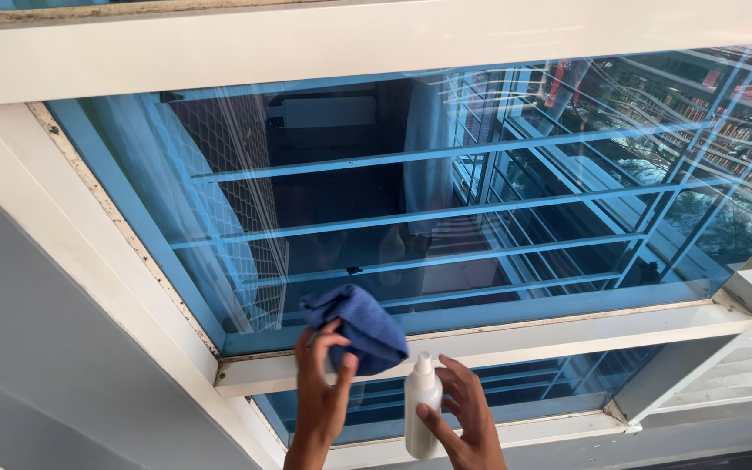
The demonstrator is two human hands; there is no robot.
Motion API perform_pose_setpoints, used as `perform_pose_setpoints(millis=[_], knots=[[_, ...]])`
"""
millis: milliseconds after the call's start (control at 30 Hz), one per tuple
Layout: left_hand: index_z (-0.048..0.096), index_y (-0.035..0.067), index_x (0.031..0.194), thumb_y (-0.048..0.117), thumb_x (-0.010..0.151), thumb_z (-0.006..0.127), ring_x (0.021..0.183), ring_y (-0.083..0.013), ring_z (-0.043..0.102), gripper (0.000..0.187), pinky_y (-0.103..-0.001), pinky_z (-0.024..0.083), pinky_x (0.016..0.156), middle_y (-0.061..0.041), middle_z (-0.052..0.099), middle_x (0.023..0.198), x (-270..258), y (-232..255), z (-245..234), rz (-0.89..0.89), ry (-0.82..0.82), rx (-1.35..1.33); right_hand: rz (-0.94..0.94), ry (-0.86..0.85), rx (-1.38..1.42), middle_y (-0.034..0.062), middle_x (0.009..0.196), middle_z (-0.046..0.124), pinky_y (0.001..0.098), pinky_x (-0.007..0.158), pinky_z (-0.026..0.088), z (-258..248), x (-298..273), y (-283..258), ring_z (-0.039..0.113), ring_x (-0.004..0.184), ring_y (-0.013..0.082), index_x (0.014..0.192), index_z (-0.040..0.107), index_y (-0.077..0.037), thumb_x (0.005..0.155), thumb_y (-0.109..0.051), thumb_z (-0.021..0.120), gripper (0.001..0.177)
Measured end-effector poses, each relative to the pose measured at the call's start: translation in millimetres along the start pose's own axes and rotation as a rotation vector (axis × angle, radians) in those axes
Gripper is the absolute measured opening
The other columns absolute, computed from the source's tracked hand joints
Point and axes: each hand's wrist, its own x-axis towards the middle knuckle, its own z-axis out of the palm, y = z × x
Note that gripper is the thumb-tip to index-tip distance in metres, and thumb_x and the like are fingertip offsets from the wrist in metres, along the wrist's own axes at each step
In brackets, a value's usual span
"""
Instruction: The person wipes the glass surface of a window using a blue cloth while holding a white spray bottle.
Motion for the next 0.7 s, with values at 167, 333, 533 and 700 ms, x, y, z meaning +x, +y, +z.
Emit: perform_pose_setpoints(millis=[167, 333, 533, 700], knots=[[0.081, 0.012, 0.097, 0.076, 0.065, 0.073, 0.157, -0.0431, 0.008, 0.071, -0.068, 0.024, 0.118, -0.016, 0.035, 0.166, -8, 6, 3, 0.153, -0.308, 0.158, -0.067, -0.080, 0.246, 0.0168, 0.130, 0.064, 0.0537, 0.102, 0.057, 9, 7, -51, 0.068, 0.123, 0.0332, 0.144, 0.042, -0.014, 0.077, -0.022, 0.083, 0.078], [0.083, 0.011, 0.093, 0.063, 0.055, 0.091, 0.154, -0.0442, 0.000, 0.064, -0.072, 0.024, 0.112, -0.014, 0.029, 0.166, -9, 13, 14, 0.110, -0.390, 0.214, -0.157, -0.134, 0.275, 0.0145, 0.129, 0.060, 0.0502, 0.096, 0.057, 13, 19, -69, 0.065, 0.122, 0.0297, 0.141, 0.043, -0.012, 0.079, -0.013, 0.081, 0.072], [0.081, 0.009, 0.101, 0.057, 0.060, 0.093, 0.154, -0.0434, 0.000, 0.065, -0.072, 0.026, 0.111, -0.013, 0.029, 0.164, -9, 10, 24, 0.097, -0.389, 0.259, -0.181, -0.154, 0.242, 0.0130, 0.127, 0.063, 0.0471, 0.096, 0.058, 11, 29, -61, 0.068, 0.119, 0.0286, 0.136, 0.047, -0.008, 0.077, -0.009, 0.084, 0.070], [0.075, 0.006, 0.109, 0.058, 0.069, 0.084, 0.157, -0.0409, 0.009, 0.066, -0.068, 0.032, 0.113, -0.016, 0.038, 0.164, -17, -4, 28, 0.150, -0.319, 0.153, -0.183, -0.141, 0.319, 0.0197, 0.124, 0.069, 0.0459, 0.108, 0.054, 11, 44, -26, 0.068, 0.122, 0.0274, 0.135, 0.059, -0.003, 0.105, -0.055, 0.035, 0.065]])
